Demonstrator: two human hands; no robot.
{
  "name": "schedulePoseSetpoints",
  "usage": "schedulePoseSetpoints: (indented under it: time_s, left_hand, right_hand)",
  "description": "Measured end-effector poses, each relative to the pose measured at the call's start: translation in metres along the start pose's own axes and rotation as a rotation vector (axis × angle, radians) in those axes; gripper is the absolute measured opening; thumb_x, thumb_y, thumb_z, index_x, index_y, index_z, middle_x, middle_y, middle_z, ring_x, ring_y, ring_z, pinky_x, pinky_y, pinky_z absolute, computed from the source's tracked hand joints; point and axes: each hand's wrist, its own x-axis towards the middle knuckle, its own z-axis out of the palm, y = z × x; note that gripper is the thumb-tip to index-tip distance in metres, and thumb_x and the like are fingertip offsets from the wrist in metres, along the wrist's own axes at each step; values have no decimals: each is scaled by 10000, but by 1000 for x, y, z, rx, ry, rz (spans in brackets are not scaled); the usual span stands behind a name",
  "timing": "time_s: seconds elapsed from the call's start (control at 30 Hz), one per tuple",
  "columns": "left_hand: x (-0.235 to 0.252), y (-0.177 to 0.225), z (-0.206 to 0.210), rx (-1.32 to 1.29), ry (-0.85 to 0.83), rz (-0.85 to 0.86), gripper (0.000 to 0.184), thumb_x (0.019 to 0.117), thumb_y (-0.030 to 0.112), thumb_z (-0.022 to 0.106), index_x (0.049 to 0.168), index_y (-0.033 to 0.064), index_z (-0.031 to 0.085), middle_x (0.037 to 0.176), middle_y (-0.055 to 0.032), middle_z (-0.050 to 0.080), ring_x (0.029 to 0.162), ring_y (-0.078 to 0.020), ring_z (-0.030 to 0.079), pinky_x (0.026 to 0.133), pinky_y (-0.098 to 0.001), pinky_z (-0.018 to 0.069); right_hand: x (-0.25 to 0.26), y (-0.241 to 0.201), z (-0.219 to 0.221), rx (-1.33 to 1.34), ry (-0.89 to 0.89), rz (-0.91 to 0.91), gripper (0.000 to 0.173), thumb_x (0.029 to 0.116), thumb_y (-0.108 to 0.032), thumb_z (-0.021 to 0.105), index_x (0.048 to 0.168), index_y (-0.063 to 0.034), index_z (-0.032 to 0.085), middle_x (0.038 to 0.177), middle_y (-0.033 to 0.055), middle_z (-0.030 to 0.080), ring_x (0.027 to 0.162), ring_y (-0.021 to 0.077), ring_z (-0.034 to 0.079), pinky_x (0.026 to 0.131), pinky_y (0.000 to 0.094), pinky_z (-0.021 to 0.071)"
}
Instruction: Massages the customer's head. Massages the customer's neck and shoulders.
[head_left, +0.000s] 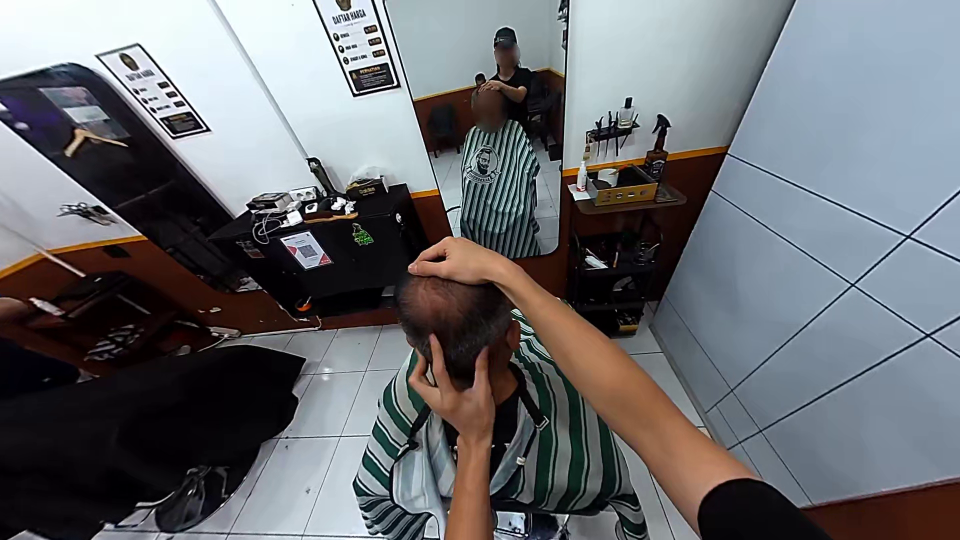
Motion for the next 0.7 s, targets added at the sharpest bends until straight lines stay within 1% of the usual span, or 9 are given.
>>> schedulePoseSetpoints:
  time_s: [0.03, 0.07, 0.1, 0.17, 0.23, 0.3, 0.43, 0.53, 0.7]
  left_hand:
    - [-1, 0, -3, -21, -1, 10, 696, 810, 313, 807, 1310, -129, 611, 1221, -286, 522, 1164, -248, 531, 1036, -259, 436]
    - [2, 4, -6, -10, -36, -5, 723, 828, 347, 790, 1340, -122, 587, 1267, -301, 499, 1204, -272, 511, 1058, -289, 425]
    - [9, 10, -7, 31, -93, -31, 844, 817, 450, 781, 1393, -115, 532, 1365, -347, 454, 1279, -350, 479, 1097, -378, 413]
    - [36, 22, -2, 134, -217, -96, 1189, 691, 699, 775, 1508, -82, 405, 1526, -396, 322, 1393, -493, 391, 1120, -535, 394]
    - [57, 27, 5, 222, -269, -143, 1306, 583, 769, 799, 1555, 0, 386, 1561, -374, 303, 1381, -527, 412, 1056, -578, 447]
    - [55, 24, 8, 236, -246, -142, 1299, 577, 757, 810, 1560, 19, 390, 1540, -362, 348, 1341, -515, 457, 1007, -566, 485]
    - [33, 18, 3, 162, -197, -115, 1170, 679, 690, 783, 1553, 8, 405, 1514, -363, 360, 1311, -448, 471, 1007, -504, 475]
    - [24, 17, -1, 151, -193, -106, 1099, 716, 641, 788, 1539, 7, 430, 1490, -353, 380, 1280, -405, 489, 1003, -462, 472]
    - [18, 19, -9, 168, -168, -76, 1003, 721, 538, 827, 1490, -14, 495, 1349, -294, 503, 1124, -321, 550, 905, -372, 493]
  right_hand:
    - [0, 0, 0, 5, -1, -1, 460, 1065, -466, 483, 1207, -122, 753, 1203, 121, 721, 1186, 274, 641, 998, 580, 458]
    - [0, 1, 0, 11, 1, -3, 461, 1067, -464, 481, 1201, -117, 754, 1197, 123, 721, 1180, 273, 642, 996, 575, 458]
    - [1, 2, 0, 12, 5, -2, 463, 1067, -465, 479, 1192, -116, 757, 1187, 123, 724, 1170, 269, 646, 990, 571, 462]
    - [2, 2, 1, 17, 10, 5, 464, 1067, -468, 479, 1167, -114, 762, 1158, 124, 727, 1140, 261, 652, 968, 563, 467]
    - [2, 0, 2, 10, 8, 23, 465, 1064, -483, 478, 1167, -129, 762, 1159, 115, 728, 1140, 263, 656, 962, 575, 474]
    - [0, -2, 5, -4, 15, 26, 455, 1062, -477, 485, 1163, -132, 764, 1147, 117, 730, 1127, 272, 661, 944, 584, 482]
    - [-3, -4, 1, -20, -14, 27, 436, 1061, -466, 498, 1224, -150, 750, 1207, 121, 717, 1184, 284, 639, 977, 600, 464]
    - [-2, -1, 2, -19, -10, 6, 431, 1060, -461, 500, 1206, -148, 758, 1172, 123, 726, 1157, 285, 651, 955, 604, 475]
    - [-4, -2, -1, -22, -13, 3, 427, 1063, -449, 499, 1223, -144, 752, 1183, 133, 720, 1167, 297, 643, 964, 607, 462]
